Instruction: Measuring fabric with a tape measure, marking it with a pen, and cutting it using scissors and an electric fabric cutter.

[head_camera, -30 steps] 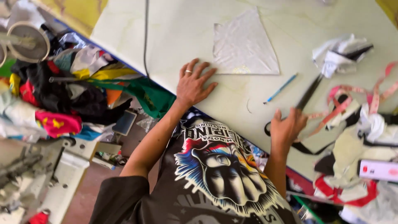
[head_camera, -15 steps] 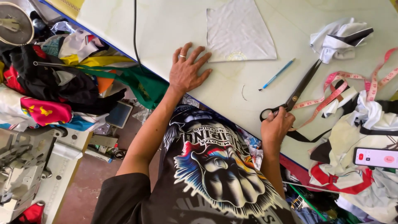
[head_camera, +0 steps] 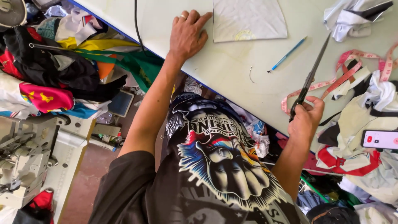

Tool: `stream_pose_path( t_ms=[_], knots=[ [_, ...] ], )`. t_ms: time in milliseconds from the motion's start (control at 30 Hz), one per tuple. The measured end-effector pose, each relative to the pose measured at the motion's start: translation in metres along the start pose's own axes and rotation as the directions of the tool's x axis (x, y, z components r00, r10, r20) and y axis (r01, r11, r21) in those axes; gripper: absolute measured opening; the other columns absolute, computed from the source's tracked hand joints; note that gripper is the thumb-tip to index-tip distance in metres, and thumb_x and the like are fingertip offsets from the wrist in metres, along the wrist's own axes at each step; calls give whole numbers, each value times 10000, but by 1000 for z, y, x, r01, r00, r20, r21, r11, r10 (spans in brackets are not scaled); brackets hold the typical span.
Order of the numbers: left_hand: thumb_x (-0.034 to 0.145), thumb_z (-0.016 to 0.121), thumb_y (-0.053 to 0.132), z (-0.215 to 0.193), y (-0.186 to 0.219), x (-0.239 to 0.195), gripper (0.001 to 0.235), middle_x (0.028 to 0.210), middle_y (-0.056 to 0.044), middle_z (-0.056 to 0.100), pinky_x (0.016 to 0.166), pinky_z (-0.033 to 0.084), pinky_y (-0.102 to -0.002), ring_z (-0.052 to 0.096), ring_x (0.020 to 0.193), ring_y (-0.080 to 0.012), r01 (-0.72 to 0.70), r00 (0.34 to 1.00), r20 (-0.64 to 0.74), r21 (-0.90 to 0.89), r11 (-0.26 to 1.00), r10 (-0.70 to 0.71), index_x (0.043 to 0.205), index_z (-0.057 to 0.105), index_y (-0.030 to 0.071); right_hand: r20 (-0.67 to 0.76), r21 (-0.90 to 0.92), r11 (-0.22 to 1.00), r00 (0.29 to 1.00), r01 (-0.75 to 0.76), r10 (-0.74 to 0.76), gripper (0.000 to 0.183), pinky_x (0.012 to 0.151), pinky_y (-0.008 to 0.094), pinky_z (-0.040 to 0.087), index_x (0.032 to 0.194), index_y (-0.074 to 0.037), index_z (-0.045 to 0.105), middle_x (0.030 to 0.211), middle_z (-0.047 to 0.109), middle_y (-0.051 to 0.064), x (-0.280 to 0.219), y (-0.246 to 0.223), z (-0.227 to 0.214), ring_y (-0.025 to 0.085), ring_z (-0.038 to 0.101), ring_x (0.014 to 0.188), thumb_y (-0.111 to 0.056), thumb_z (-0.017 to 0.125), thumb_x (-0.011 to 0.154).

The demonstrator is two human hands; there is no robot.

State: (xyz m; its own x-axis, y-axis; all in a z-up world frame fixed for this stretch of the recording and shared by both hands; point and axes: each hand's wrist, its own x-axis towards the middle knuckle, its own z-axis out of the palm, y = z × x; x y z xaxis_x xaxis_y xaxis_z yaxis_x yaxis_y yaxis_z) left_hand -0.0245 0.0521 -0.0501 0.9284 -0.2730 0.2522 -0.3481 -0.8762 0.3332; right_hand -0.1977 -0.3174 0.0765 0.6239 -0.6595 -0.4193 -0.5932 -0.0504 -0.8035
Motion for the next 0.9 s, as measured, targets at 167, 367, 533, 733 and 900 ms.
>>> stream_pose_path(
  t_ms=[167, 367, 533, 733, 900],
  knots=[
    [981, 481, 277, -2, 4, 3, 412, 961, -66, 483, 676, 361, -428, 452, 831, -265, -69, 993, -84, 136, 988, 81, 1364, 616, 209, 235, 38, 997, 971, -64, 53, 565, 736, 229, 550, 1245, -101, 463, 1094, 612, 79, -63, -31, 13, 155, 595, 964, 208, 581, 787],
    [984, 502, 267, 0, 1, 1, 376, 979, -77, 489, 685, 372, -431, 450, 834, -277, -51, 994, -94, 85, 995, 59, 1326, 593, 139, 527, -446, 887, 766, -120, 368, 420, 727, 253, 553, 1196, -84, 518, 1038, 669, 68, -123, -44, 60, 161, 607, 844, -214, 664, 824],
    [975, 539, 242, 4, -5, -2, 309, 1020, -84, 517, 708, 391, -439, 463, 848, -290, -37, 992, -122, -19, 999, 35, 1248, 601, 111, 634, -351, 933, 712, -83, 302, 801, 748, 283, 488, 1169, -84, 512, 966, 623, 58, -93, 33, 75, 169, 598, 858, -626, 754, 631],
    [978, 564, 254, 5, -7, -2, 291, 1035, -90, 533, 731, 401, -456, 476, 866, -308, -28, 994, -108, -84, 996, 19, 1230, 600, 116, 664, -420, 906, 698, 52, 268, 890, 702, 245, 557, 1125, -77, 544, 935, 641, 19, -87, 53, 113, 136, 619, 780, -809, 590, 621],
    [992, 580, 263, 7, -6, -1, 309, 1035, -92, 529, 722, 404, -455, 485, 859, -315, -31, 995, -100, -46, 998, 26, 1271, 583, 130, 730, -187, 980, 657, -74, 189, 804, 586, 234, 583, 1127, -77, 541, 798, 624, -5, -80, 69, 145, 113, 614, 578, -721, 708, 677]
  ],
)
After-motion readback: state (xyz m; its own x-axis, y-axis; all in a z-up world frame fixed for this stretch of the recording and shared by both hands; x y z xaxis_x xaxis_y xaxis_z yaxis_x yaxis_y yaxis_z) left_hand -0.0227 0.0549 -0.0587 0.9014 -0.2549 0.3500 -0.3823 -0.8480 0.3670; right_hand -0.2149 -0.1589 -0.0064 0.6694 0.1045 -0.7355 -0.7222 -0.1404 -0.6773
